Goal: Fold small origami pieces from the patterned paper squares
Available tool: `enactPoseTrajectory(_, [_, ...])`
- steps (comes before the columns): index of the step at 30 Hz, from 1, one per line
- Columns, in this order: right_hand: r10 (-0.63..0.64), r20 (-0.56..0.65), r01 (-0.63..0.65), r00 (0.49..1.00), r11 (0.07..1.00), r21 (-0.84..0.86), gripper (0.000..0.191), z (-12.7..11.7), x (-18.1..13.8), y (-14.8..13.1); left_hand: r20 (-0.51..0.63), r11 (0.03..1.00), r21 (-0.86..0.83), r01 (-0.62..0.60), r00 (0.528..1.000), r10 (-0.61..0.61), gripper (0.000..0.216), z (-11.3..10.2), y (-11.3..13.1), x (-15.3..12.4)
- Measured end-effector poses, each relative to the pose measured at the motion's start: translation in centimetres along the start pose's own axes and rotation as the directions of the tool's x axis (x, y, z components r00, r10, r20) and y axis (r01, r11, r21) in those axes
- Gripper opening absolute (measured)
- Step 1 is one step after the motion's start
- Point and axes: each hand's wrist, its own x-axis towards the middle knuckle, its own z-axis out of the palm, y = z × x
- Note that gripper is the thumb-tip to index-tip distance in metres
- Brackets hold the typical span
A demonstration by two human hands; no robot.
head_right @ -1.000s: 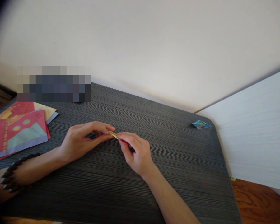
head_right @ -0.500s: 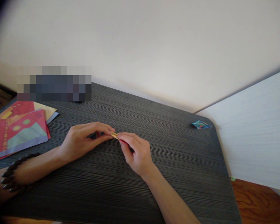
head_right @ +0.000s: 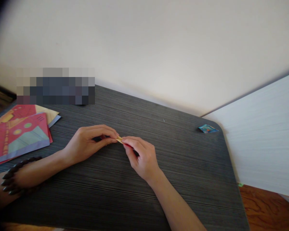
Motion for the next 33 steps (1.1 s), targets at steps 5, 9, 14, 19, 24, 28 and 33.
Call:
enactPoseTrajectory(5, [0.169, 0.000, -0.169, 0.986, 0.985, 0.011, 0.012, 0.02, 0.09, -0.03, -0.005, 0.987, -0.099, 0.128, 0.992, -0.129, 0.010, 0.00, 0.11, 0.03])
enactPoseTrajectory(9, [0.269, 0.024, -0.270, 0.963, 0.962, 0.041, 0.013, 0.02, 0.05, 0.06, 0.014, 0.968, -0.146, 0.204, 0.979, -0.205, 0.012, 0.11, 0.13, 0.02])
enactPoseTrajectory(14, [0.299, 0.035, -0.301, 0.954, 0.950, 0.083, 0.013, -0.15, 0.13, -0.08, 0.029, 0.925, -0.212, 0.315, 0.948, -0.316, 0.027, 0.11, 0.14, 0.12])
enactPoseTrajectory(19, [0.392, 0.061, -0.396, 0.918, 0.904, 0.161, 0.017, -0.23, 0.19, -0.04, 0.031, 0.949, -0.149, 0.277, 0.961, -0.276, 0.020, -0.05, 0.14, -0.09])
enactPoseTrajectory(24, [0.510, 0.123, -0.521, 0.851, 0.793, 0.316, 0.027, -0.09, 0.25, 0.25, -0.002, 0.993, -0.033, 0.115, 0.993, -0.115, 0.013, -0.09, -0.19, -0.49])
enactPoseTrajectory(28, [0.542, 0.124, -0.544, 0.831, 0.746, 0.383, 0.026, -0.05, 0.29, 0.32, -0.001, 0.999, -0.006, 0.035, 0.999, -0.035, 0.014, -0.09, -0.17, -0.43])
enactPoseTrajectory(33, [0.530, 0.090, -0.520, 0.844, 0.763, 0.383, 0.022, 0.01, 0.22, 0.25, 0.059, 0.961, -0.118, 0.248, 0.968, -0.243, 0.019, -0.16, 0.26, -0.10])
